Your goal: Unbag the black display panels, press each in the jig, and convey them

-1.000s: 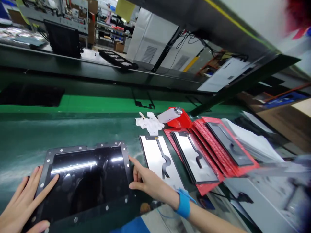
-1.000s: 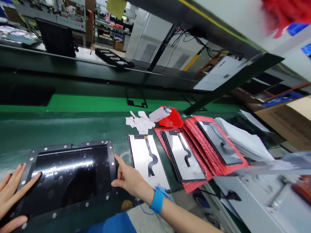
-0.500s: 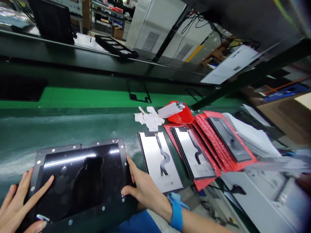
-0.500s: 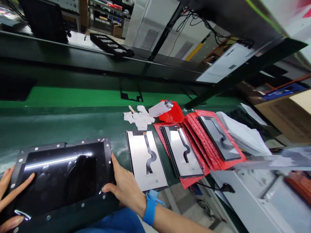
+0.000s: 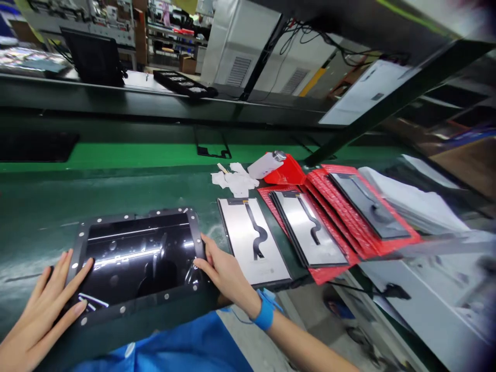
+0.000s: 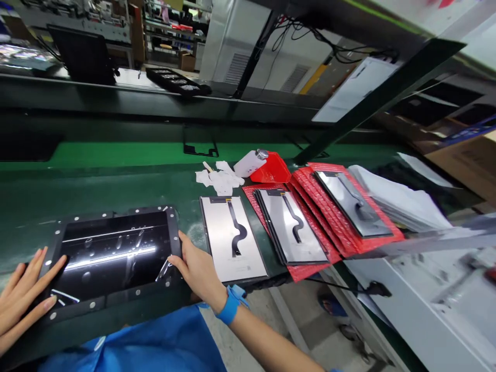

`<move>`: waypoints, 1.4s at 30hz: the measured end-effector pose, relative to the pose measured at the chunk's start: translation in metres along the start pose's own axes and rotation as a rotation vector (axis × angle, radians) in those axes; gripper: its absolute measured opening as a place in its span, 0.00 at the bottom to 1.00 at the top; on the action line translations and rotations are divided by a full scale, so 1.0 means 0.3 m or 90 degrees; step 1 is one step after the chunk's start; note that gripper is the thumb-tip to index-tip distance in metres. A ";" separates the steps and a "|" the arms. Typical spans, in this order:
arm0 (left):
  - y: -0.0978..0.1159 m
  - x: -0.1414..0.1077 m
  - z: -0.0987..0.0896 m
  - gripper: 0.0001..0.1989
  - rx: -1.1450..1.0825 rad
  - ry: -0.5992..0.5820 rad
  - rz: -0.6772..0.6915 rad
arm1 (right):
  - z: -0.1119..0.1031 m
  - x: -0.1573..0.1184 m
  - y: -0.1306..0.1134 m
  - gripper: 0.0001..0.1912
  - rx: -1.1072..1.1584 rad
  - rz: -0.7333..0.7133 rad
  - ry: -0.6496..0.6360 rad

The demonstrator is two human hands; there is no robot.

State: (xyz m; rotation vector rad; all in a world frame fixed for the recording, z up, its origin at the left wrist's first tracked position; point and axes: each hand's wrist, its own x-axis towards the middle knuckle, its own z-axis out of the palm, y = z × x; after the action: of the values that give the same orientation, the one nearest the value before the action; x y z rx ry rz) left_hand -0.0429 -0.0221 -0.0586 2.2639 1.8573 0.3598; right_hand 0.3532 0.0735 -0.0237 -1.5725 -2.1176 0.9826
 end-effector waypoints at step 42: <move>0.114 0.013 0.068 0.30 0.019 0.213 -0.057 | 0.005 0.479 -0.276 0.17 0.183 -0.307 -0.145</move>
State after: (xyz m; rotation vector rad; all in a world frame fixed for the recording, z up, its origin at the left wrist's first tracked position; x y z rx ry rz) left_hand -0.0041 -0.0247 -0.0675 2.2397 2.1236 0.7400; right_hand 0.2450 0.1938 0.0125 -0.7929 -2.2229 1.2564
